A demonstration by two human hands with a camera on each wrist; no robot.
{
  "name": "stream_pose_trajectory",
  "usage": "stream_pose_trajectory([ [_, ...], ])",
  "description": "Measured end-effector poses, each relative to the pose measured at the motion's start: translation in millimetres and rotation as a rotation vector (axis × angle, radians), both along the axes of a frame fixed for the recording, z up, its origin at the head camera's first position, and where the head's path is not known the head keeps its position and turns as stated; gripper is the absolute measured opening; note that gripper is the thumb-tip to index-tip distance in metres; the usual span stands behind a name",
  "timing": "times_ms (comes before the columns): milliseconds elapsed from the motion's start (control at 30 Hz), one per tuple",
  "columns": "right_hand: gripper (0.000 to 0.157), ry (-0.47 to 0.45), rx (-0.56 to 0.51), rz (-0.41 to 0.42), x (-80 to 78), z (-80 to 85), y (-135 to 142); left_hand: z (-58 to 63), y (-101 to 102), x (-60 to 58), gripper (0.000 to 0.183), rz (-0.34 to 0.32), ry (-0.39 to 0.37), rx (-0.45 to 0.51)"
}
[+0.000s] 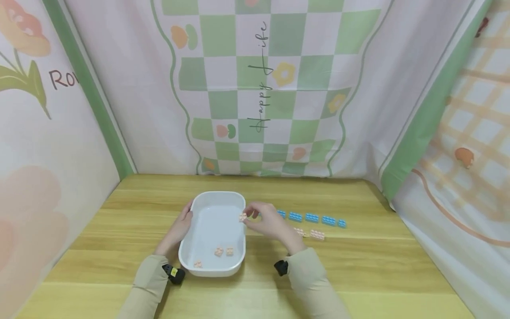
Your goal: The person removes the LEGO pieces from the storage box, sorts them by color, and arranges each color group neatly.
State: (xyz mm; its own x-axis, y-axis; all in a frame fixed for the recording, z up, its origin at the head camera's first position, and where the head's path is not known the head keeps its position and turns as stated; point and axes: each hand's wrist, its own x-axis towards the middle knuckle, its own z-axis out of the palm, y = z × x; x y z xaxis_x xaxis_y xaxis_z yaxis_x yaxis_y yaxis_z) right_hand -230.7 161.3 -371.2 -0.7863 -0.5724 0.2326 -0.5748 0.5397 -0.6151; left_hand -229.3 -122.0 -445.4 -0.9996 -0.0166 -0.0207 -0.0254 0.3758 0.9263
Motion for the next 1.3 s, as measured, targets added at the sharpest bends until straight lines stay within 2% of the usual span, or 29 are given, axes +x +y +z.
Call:
stream_pose_trajectory([
  [400, 0.019, -0.026, -0.003, -0.154, -4.8, -8.8, 65, 1.0, -2, 0.3, 0.052, -0.005, -0.038, -0.011],
  [800, 0.018, -0.02, 0.022, -0.304, -1.4, -17.8, 123, 2.2, -1, 1.4, 0.051, 0.004, -0.016, -0.017],
  [1033, 0.021, 0.01, 0.052, -0.343, 4.3, -24.7, 154, 1.7, -1, 0.4, 0.051, -0.016, -0.011, -0.001],
  [1300, 0.022, -0.022, 0.082, -0.395, 6.9, -30.0, 181, 2.1, 0, 1.7, 0.051, -0.026, -0.005, 0.007],
])
